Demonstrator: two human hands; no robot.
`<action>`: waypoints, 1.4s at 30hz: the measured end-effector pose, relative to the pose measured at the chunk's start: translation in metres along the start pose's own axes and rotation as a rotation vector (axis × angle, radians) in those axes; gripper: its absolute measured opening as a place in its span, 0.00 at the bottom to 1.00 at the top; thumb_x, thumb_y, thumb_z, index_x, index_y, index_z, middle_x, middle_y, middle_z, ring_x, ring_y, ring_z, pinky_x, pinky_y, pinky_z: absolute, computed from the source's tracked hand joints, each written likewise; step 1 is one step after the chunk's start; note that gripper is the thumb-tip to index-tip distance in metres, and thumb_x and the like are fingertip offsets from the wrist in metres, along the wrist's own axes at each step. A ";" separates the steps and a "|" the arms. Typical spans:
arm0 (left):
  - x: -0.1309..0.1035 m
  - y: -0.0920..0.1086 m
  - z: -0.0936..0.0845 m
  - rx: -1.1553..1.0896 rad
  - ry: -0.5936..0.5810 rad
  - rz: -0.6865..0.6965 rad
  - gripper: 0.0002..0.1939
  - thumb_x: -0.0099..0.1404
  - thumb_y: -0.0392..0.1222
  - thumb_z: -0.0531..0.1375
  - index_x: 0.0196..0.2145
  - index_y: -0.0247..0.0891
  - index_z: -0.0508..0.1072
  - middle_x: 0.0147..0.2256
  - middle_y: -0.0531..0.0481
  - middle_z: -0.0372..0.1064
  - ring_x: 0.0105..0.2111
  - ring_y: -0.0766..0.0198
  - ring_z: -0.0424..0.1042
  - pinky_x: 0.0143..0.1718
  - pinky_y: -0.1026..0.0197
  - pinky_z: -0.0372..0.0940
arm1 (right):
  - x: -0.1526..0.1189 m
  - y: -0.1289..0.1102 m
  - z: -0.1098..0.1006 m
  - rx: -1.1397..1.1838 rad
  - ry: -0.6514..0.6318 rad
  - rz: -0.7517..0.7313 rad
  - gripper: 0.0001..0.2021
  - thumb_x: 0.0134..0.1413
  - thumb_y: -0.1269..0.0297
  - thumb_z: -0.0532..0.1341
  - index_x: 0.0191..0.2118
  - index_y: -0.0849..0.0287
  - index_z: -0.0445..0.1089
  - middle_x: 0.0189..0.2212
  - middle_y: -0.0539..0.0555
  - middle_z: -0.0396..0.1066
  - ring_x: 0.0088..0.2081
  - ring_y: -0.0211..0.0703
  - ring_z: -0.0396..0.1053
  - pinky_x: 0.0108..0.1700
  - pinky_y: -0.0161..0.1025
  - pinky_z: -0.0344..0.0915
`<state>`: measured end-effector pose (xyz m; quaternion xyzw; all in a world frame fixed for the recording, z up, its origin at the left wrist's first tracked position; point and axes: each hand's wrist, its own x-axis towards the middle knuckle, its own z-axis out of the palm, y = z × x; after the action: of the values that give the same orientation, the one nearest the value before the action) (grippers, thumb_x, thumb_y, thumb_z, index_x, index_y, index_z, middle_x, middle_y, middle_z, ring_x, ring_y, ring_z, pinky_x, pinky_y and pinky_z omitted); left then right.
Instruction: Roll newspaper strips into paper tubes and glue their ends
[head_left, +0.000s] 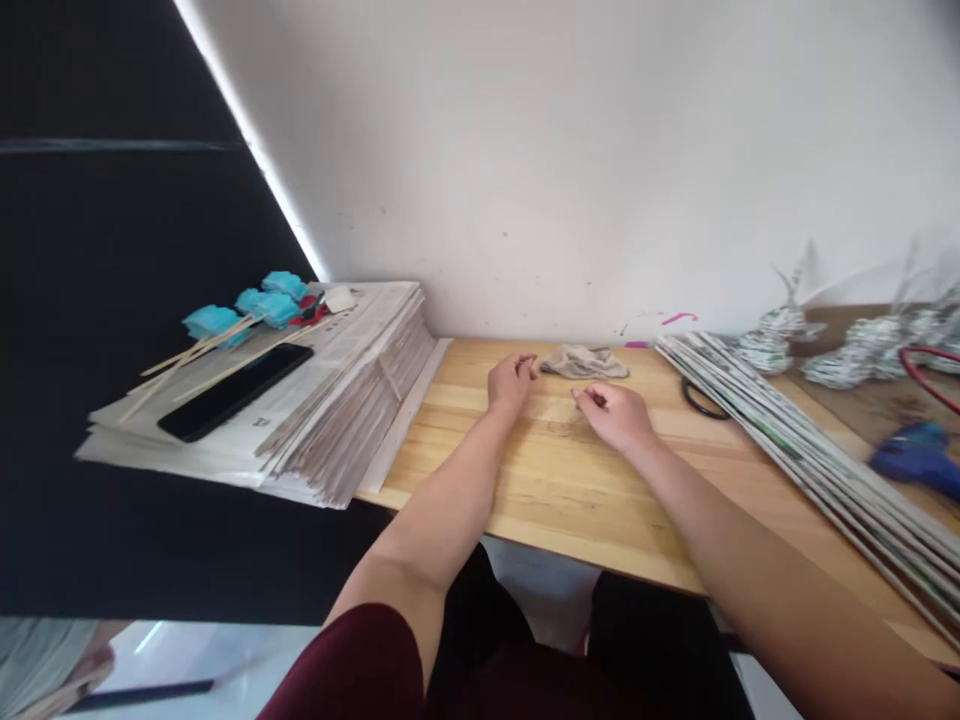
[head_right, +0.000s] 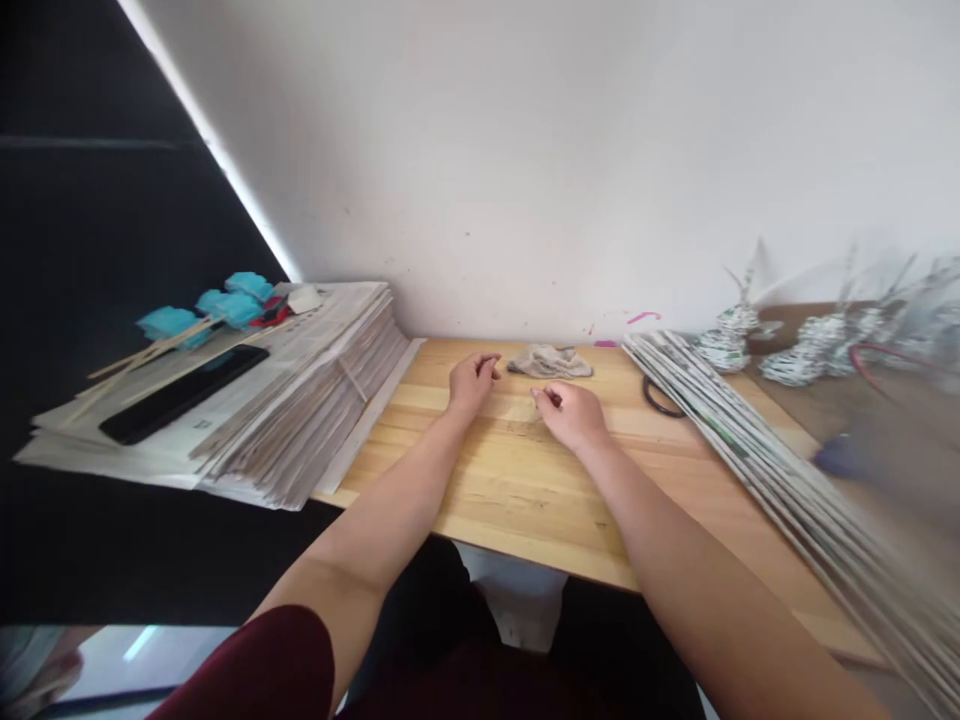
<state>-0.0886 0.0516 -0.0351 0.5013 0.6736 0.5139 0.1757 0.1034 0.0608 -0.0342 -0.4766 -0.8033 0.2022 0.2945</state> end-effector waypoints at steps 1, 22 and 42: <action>0.002 0.002 -0.007 0.026 0.008 -0.007 0.12 0.66 0.36 0.57 0.44 0.35 0.78 0.34 0.42 0.78 0.35 0.60 0.74 0.43 0.60 0.64 | 0.000 -0.001 -0.001 -0.001 -0.016 0.004 0.18 0.58 0.49 0.55 0.24 0.55 0.69 0.21 0.52 0.70 0.25 0.42 0.64 0.31 0.38 0.54; -0.098 -0.015 -0.137 0.655 -0.012 -0.165 0.23 0.53 0.42 0.68 0.47 0.34 0.76 0.44 0.38 0.76 0.49 0.48 0.72 0.52 0.55 0.63 | 0.001 0.006 0.004 0.006 -0.017 -0.040 0.18 0.57 0.50 0.57 0.25 0.56 0.73 0.21 0.52 0.71 0.26 0.42 0.64 0.30 0.38 0.52; -0.110 0.018 -0.049 -0.257 -0.157 -0.138 0.23 0.54 0.47 0.67 0.47 0.37 0.76 0.18 0.58 0.64 0.17 0.71 0.57 0.21 0.66 0.51 | -0.010 -0.014 0.003 0.739 -0.411 0.078 0.35 0.54 0.32 0.54 0.33 0.64 0.79 0.24 0.57 0.74 0.20 0.36 0.67 0.21 0.32 0.59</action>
<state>-0.0688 -0.0684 -0.0298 0.4661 0.6194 0.5416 0.3253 0.0959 0.0453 -0.0308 -0.3187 -0.7002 0.5784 0.2713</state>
